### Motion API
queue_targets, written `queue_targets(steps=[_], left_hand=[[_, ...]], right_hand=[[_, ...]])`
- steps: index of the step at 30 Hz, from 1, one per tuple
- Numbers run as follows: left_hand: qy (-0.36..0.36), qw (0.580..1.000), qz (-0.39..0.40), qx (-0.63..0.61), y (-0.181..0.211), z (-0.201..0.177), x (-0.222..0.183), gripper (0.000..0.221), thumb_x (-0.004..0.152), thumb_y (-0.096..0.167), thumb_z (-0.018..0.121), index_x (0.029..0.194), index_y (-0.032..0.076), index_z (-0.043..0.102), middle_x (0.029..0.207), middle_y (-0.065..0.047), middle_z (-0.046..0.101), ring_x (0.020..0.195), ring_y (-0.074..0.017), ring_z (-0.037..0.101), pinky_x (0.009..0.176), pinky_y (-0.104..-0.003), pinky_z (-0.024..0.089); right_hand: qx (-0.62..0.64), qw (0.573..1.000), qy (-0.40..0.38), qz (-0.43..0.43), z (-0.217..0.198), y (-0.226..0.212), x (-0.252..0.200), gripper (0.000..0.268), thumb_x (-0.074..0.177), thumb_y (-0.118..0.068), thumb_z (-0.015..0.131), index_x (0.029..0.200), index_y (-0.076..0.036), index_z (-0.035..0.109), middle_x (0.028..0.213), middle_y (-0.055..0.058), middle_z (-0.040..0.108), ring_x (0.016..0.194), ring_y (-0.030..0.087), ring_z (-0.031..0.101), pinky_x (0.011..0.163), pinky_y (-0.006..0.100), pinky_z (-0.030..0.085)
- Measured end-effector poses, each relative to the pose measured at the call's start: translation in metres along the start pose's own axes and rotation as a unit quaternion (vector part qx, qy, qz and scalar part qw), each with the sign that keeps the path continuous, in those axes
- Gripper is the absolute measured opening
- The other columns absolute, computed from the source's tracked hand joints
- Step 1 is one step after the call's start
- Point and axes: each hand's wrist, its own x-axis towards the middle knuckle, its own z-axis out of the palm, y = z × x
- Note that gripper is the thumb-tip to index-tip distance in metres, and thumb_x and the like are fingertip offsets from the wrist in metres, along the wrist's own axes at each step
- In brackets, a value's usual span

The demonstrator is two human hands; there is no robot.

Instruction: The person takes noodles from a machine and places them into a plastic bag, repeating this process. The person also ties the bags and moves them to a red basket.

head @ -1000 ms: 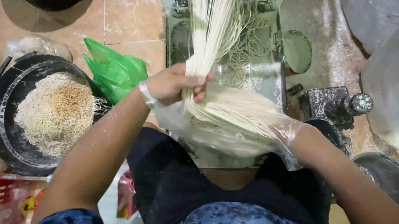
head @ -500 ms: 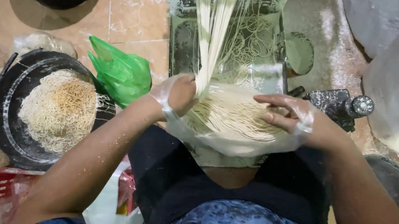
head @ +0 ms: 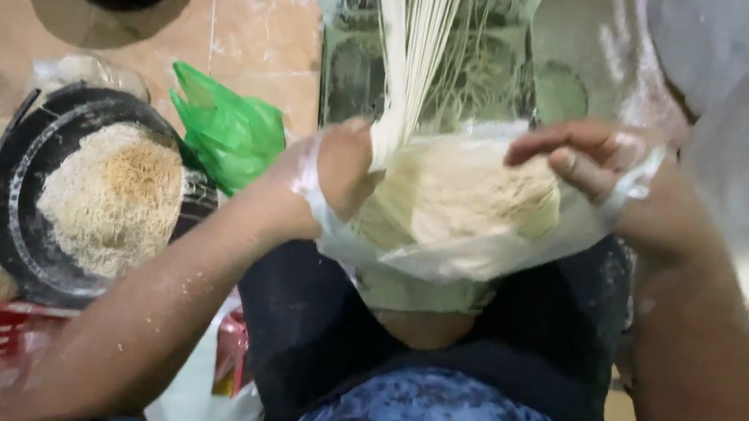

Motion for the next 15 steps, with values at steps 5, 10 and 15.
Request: queue_targets(steps=[5, 10, 15], left_hand=[[0.023, 0.998, -0.023, -0.052, -0.024, 0.056, 0.027, 0.032, 0.093, 0.023, 0.063, 0.109, -0.004, 0.06, 0.092, -0.021, 0.068, 0.094, -0.0418, 0.072, 0.078, -0.05, 0.059], [0.03, 0.996, -0.023, -0.076, -0.024, 0.082, 0.028, 0.034, 0.09, 0.022, 0.064, 0.108, -0.007, 0.065, 0.1, -0.025, 0.069, 0.096, -0.0446, 0.071, 0.082, -0.053, 0.06], [0.031, 0.998, -0.01, -0.046, -0.033, 0.082, 0.022, 0.033, 0.089, 0.019, 0.063, 0.106, -0.009, 0.067, 0.102, -0.028, 0.068, 0.098, -0.047, 0.069, 0.085, -0.055, 0.059]], right_hand=[[0.062, 0.991, 0.004, 0.12, 0.029, 0.038, -0.007, 0.022, 0.1, -0.015, 0.063, 0.112, -0.004, 0.077, 0.091, 0.007, 0.078, 0.088, 0.014, 0.067, 0.09, 0.031, 0.054], [0.227, 0.964, -0.042, 0.135, 0.038, 0.044, -0.049, 0.036, 0.099, -0.018, 0.05, 0.113, 0.004, 0.074, 0.082, 0.018, 0.082, 0.081, 0.023, 0.077, 0.081, 0.037, 0.06], [0.467, 0.881, 0.021, 0.08, 0.09, 0.075, -0.068, 0.06, 0.078, -0.025, 0.052, 0.119, 0.017, 0.066, 0.085, 0.034, 0.075, 0.086, 0.041, 0.078, 0.079, 0.048, 0.06]])
